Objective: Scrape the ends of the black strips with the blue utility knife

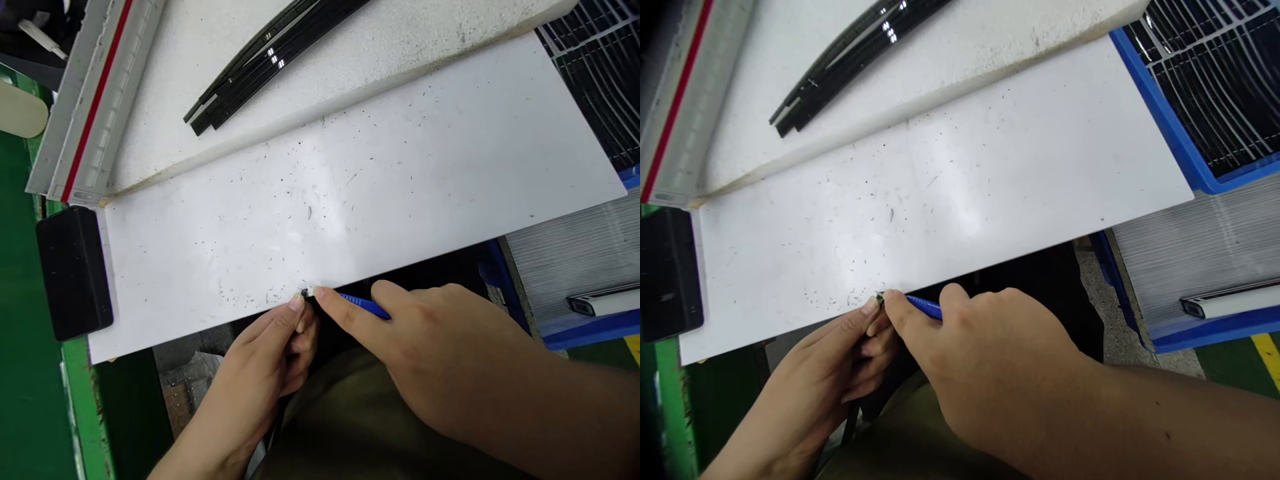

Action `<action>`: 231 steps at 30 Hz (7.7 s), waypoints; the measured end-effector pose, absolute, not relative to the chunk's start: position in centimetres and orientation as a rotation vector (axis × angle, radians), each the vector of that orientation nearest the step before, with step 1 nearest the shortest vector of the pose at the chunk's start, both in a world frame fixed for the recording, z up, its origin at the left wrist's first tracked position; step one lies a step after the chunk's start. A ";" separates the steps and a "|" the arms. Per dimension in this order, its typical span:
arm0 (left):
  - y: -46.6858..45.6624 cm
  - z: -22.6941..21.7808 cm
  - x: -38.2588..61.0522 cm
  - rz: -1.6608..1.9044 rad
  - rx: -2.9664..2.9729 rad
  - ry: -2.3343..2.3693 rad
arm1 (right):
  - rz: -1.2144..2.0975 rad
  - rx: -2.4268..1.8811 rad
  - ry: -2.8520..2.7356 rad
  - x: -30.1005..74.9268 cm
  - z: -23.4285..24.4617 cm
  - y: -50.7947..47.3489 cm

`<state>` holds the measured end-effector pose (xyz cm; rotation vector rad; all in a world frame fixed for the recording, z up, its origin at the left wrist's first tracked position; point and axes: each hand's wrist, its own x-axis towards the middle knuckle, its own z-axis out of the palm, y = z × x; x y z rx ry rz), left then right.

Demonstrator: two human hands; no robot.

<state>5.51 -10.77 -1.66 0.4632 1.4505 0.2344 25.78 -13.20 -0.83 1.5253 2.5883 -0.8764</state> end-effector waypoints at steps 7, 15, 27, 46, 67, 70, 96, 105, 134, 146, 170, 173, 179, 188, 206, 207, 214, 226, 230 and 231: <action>-10.8 -1.5 5.5 0.228 0.476 1.472 | -0.831 1.496 2.591 25.7 -1.2 -13.1; -10.8 -1.4 5.8 0.252 0.476 1.467 | -0.947 1.562 2.591 25.9 -1.0 -13.1; -10.7 -1.4 5.8 0.255 0.493 1.477 | -0.987 1.605 2.570 25.9 -1.1 -13.1; -10.8 -1.4 5.9 0.257 0.513 1.499 | -0.704 1.511 2.589 25.2 -0.6 -13.4; -10.8 -1.5 6.0 0.277 0.505 1.494 | -0.802 1.564 2.573 25.1 -0.5 -13.5; -10.8 -1.4 6.1 0.283 0.487 1.499 | -0.763 1.535 2.573 25.0 -0.7 -13.8; -10.7 -1.4 5.5 0.255 0.512 1.471 | -0.662 1.550 2.575 25.0 -0.7 -14.0; -10.6 -1.8 5.5 0.255 0.503 1.437 | -0.813 1.601 2.586 25.4 -0.6 -13.6; -10.7 -1.5 5.8 0.255 0.533 1.450 | -0.896 1.587 2.567 25.5 -0.6 -13.5; -10.5 -1.5 5.6 0.248 0.518 1.445 | -0.601 1.560 2.577 25.0 -0.5 -14.5; -10.6 -1.8 5.3 0.255 0.532 1.423 | -0.589 1.622 2.535 24.1 -1.2 -15.4; -10.7 -1.6 5.1 0.242 0.500 1.402 | -0.633 1.685 2.499 24.4 -1.5 -15.4; -11.6 0.3 3.8 0.199 0.808 1.396 | -1.097 1.947 2.519 27.1 -1.4 -14.9; -10.7 -0.8 3.6 0.322 0.563 1.337 | -1.065 1.888 2.481 26.1 -1.4 -14.8; -10.6 -2.0 3.8 0.236 0.497 1.364 | -0.910 1.676 2.604 24.3 -1.4 -13.8; -10.6 -2.0 3.8 0.241 0.503 1.365 | -0.893 1.663 2.613 24.3 -1.4 -13.7; -10.7 -2.3 3.9 0.255 0.534 1.384 | -0.761 1.579 2.616 24.0 -1.0 -13.9; -10.6 -2.2 4.2 0.246 0.574 1.391 | -0.712 1.644 2.615 24.3 -1.4 -14.1; -10.6 -2.2 4.2 0.249 0.587 1.382 | -0.789 1.661 2.642 24.5 -1.3 -14.0; -10.6 -2.2 4.2 0.249 0.587 1.382 | -0.792 1.656 2.638 24.5 -1.2 -14.0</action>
